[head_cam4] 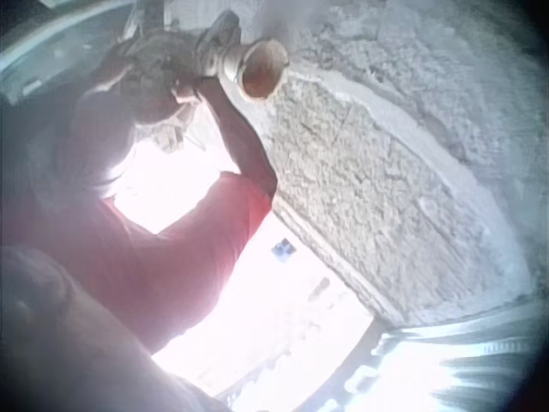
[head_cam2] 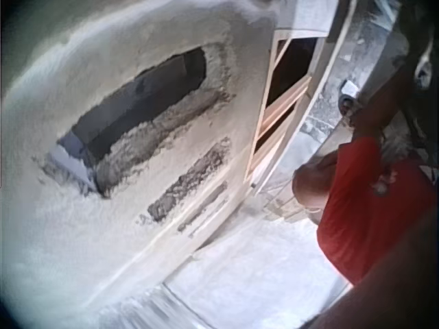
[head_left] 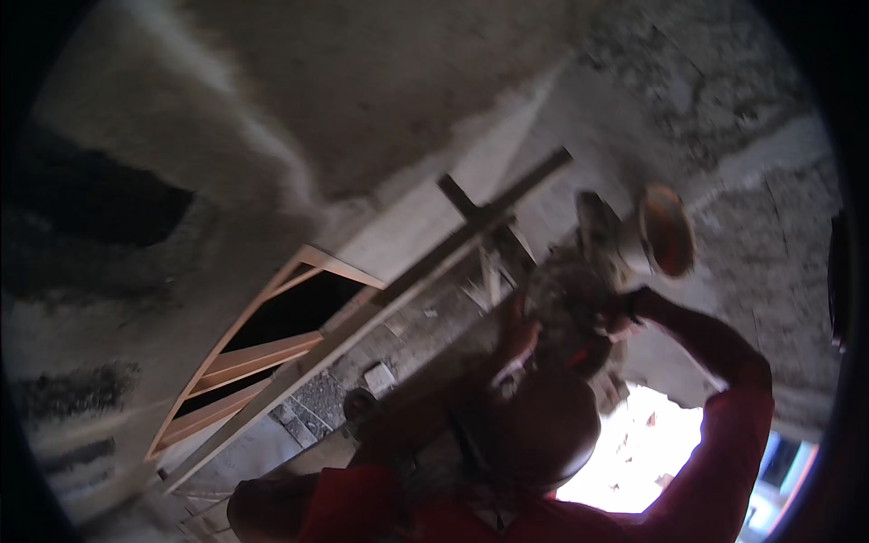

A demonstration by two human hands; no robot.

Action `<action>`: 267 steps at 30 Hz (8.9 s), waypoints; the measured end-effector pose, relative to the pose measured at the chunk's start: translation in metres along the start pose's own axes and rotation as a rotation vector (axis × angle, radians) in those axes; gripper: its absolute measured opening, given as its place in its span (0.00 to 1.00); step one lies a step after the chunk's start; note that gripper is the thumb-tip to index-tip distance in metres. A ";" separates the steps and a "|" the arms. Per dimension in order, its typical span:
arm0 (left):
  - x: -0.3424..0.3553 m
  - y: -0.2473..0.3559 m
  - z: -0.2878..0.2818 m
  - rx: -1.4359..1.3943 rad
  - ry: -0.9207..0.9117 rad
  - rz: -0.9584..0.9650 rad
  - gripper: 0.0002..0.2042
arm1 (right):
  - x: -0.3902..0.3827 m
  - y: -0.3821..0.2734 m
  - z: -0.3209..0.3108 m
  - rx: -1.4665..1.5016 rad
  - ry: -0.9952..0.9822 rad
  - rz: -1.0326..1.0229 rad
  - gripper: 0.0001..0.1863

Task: The person applies wet plaster to a wall using a trowel and a straight-edge tool. They take the plaster from a bucket and spread it across the surface, using the long straight-edge to level and smooth the finish.

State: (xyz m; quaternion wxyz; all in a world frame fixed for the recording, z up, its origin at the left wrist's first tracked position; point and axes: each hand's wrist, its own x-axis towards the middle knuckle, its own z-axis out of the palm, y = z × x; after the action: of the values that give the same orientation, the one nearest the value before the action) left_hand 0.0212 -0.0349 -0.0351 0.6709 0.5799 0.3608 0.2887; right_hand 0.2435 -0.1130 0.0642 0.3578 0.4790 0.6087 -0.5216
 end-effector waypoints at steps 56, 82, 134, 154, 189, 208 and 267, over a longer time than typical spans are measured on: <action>0.020 0.017 -0.049 -0.197 -0.299 -0.295 0.28 | -0.060 -0.121 0.050 0.178 0.548 0.352 0.25; 0.021 0.017 -0.047 -0.215 -0.254 -0.271 0.27 | -0.101 -0.138 -0.035 -0.094 0.627 0.522 0.11; 0.019 0.018 -0.047 -0.313 -0.247 -0.329 0.29 | -0.064 -0.130 0.011 0.170 0.649 0.353 0.12; 0.017 0.028 -0.045 -0.268 -0.228 -0.322 0.29 | -0.061 -0.130 0.016 0.139 0.458 0.263 0.18; 0.023 0.018 -0.048 -0.253 -0.279 -0.349 0.31 | -0.052 -0.092 0.041 0.284 0.855 0.306 0.21; -0.006 0.041 -0.073 -0.204 -0.543 -0.832 0.36 | -0.083 -0.098 -0.001 0.042 0.550 0.364 0.24; -0.062 0.248 -0.083 -0.094 0.165 -0.729 0.11 | -0.179 -0.211 -0.081 0.562 0.675 0.308 0.08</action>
State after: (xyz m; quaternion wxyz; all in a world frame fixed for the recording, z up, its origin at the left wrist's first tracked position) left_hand -0.0743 0.0023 0.2130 0.7242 0.3571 0.5826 0.0930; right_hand 0.0977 -0.0704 0.3100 0.0694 0.7852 0.4480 -0.4219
